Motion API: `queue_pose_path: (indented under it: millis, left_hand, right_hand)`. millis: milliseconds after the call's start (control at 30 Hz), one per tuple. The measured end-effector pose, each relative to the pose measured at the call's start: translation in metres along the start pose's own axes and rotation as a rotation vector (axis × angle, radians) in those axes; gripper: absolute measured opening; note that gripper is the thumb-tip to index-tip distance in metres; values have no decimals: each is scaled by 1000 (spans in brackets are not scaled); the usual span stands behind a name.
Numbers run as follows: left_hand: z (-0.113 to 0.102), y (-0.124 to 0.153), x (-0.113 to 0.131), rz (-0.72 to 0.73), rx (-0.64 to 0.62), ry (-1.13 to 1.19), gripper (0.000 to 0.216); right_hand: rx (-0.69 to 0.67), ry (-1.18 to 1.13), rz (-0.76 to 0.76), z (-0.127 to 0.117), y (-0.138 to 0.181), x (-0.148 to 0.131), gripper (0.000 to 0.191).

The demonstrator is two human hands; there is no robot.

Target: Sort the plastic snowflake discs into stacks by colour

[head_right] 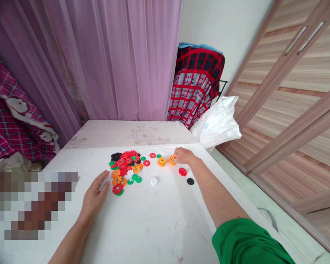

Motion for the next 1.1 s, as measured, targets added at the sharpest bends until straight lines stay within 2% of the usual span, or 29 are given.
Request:
queue_pose_path:
  millis: [300,500,633,833,1100]
  left_hand:
    - [-1,0,1,0,-3,6,40]
    - [-1,0,1,17,4,7,39]
    - [0,0,0,9,4,10,40]
    - [0,0,-2,32,6,4,39]
    - [2,0,-2,26,3,-8,43]
  right_hand:
    - [-26,-8,4,0,0,-5,39]
    - [-123,-19,31,-5,1,-9,56]
    - [-163,99,63,-6,5,-18,69]
    - [-130,137,79,1,8,-30,50]
    - [-143,130,82,12,-1,-34,42]
Point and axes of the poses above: each hand's wrist, its own y-axis away from the middle knuckle, its own z-axis out of the palm, x = y × z, the point moved 7 cm from there along -y, towards the middle knuckle, and after that the axes turned 1 degree about z, right-handed, at the moved point
